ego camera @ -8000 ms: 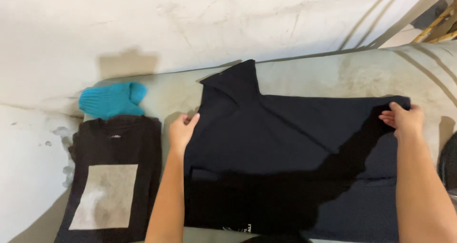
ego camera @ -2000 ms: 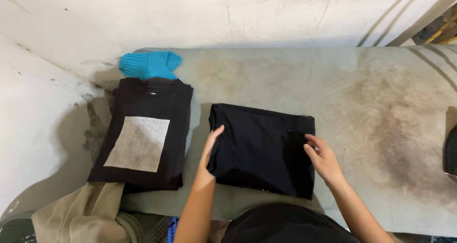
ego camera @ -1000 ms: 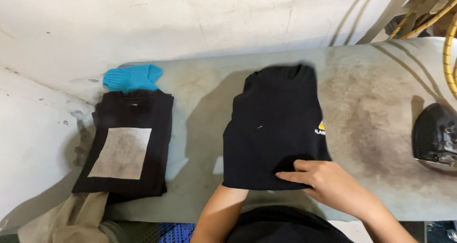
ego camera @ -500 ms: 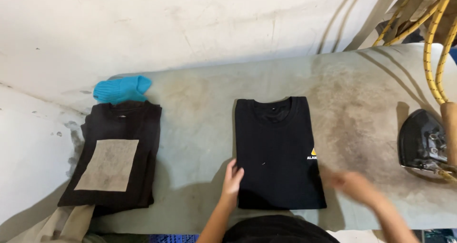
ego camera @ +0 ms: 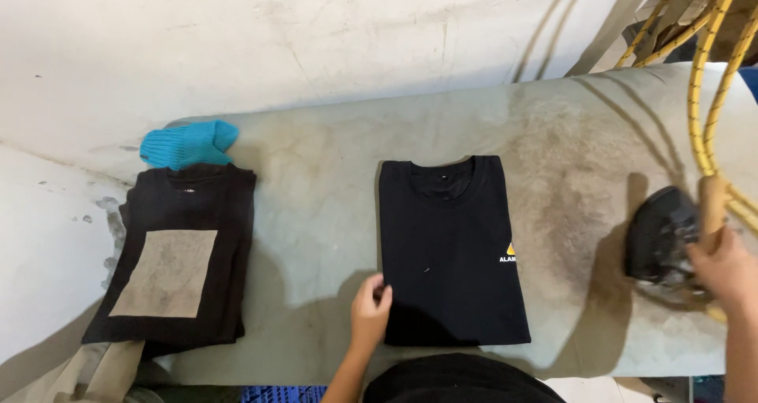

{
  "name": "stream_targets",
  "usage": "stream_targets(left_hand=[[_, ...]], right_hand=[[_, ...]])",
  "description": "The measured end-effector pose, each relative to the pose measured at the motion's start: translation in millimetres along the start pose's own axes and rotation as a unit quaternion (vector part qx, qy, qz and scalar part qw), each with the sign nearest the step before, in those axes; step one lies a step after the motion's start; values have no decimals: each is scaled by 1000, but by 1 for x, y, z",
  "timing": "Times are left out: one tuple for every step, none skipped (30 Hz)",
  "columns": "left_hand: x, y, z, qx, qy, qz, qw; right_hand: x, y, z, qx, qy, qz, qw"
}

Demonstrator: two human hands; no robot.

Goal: Iron and fold a black t-shirt and a pair of trousers.

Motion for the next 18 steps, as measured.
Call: stream_targets(left_hand=[[4, -7, -21, -1, 1, 0, 1000], [9, -12, -41, 10, -5, 32, 999], [14, -18, -61, 21, -12, 64, 998], [16, -26, -87, 21, -11, 64, 998], [19, -33, -113, 40, -26, 67, 997], [22, -40, -137, 56, -40, 70, 995], [16, -51, -159, 54, -39, 70, 995], [10, -61, -188, 66, -17, 76, 995], [6, -70, -216, 77, 5, 83, 994], [24, -68, -228, 77, 4, 84, 993], [40, -64, -240, 87, 24, 60, 994], [55, -62, -248, 93, 46, 35, 994], [47, -70, -256, 91, 48, 34, 994], [40, -74, -266, 103, 44, 52, 992], [33, -79, -275, 116, 40, 69, 990], [27, -80, -280, 116, 42, 69, 990], [20, -80, -283, 122, 46, 100, 986], [13, -80, -286, 127, 50, 131, 982]], right_hand=[[-44, 16, 13, -1, 0, 1, 1000], [-80, 27, 26, -53, -100, -158, 981], [-120, 36, 42, -105, -194, -314, 923], [-129, 27, 45, -106, -194, -313, 924], [-140, 16, 48, -126, -192, -388, 893], [-150, 6, 54, -145, -191, -459, 855], [-175, 10, 58, -145, -193, -458, 856], [-201, 12, 55, -147, -198, -479, 843], [-228, 13, 51, -149, -203, -499, 829], [-258, 26, 47, -149, -202, -499, 829], [-288, 36, 43, -166, -217, -523, 808], [-317, 47, 44, -184, -235, -543, 784], [-338, 47, 36, -185, -239, -542, 784], [-362, 47, 27, -194, -239, -555, 772], [-386, 46, 18, -204, -240, -568, 760], [-399, 29, 9, -205, -240, -567, 761], [-414, 13, 0, -198, -213, -588, 755], [-428, -3, -7, -190, -186, -608, 748]])
Point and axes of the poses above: each hand's wrist, its own z-axis away from the middle knuckle, its own y-axis out of the back of the hand, x = y × z, the point moved 4 cm from there along -z, towards the middle knuckle, and after that the axes turned 2 degrees about y, right-handed, at the moved point
